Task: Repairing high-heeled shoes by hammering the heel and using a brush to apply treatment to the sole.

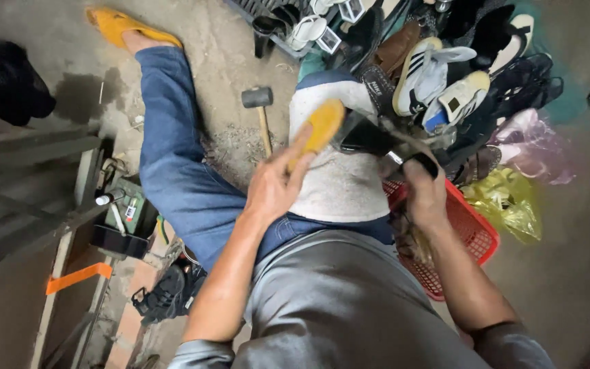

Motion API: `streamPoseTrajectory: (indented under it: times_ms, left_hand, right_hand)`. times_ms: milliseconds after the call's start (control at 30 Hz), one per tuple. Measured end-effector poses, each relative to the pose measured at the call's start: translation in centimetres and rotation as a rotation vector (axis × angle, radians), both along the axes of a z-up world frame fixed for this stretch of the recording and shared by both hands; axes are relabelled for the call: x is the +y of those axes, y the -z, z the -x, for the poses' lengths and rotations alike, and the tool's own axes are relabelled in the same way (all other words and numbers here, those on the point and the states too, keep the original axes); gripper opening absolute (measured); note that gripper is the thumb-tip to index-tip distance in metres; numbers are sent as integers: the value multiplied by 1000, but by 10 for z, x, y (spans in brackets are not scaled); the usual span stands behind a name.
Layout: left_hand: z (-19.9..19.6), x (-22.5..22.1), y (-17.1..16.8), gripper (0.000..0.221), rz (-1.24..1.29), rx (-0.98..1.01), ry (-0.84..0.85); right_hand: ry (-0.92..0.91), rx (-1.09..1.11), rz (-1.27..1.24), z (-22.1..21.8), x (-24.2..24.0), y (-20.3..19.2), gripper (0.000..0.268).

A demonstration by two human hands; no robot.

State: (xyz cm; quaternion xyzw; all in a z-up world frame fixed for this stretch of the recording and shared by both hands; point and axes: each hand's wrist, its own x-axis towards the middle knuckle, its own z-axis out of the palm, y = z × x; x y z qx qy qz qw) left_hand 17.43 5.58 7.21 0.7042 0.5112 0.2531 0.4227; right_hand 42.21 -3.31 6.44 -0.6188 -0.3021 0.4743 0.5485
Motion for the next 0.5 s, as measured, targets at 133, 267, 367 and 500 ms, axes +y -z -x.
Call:
streamPoseTrajectory:
  times_ms: [133,267,367,500]
  left_hand:
    - [15,8,7,42,51,280,93]
    - [-2,21,-6,35,109,331,168]
    - [-5,33,-25,40,14,320,175]
    - [-2,24,2,34,26,235,157]
  right_hand:
    - [-254,-452,-7,-5,-4,-12,73]
    - [-264,-465,32,-2,2,-11,75]
    - [-304,-514,-26,-4,5,-13,72]
    - [-318,-502,-38,-11,1,-3,73]
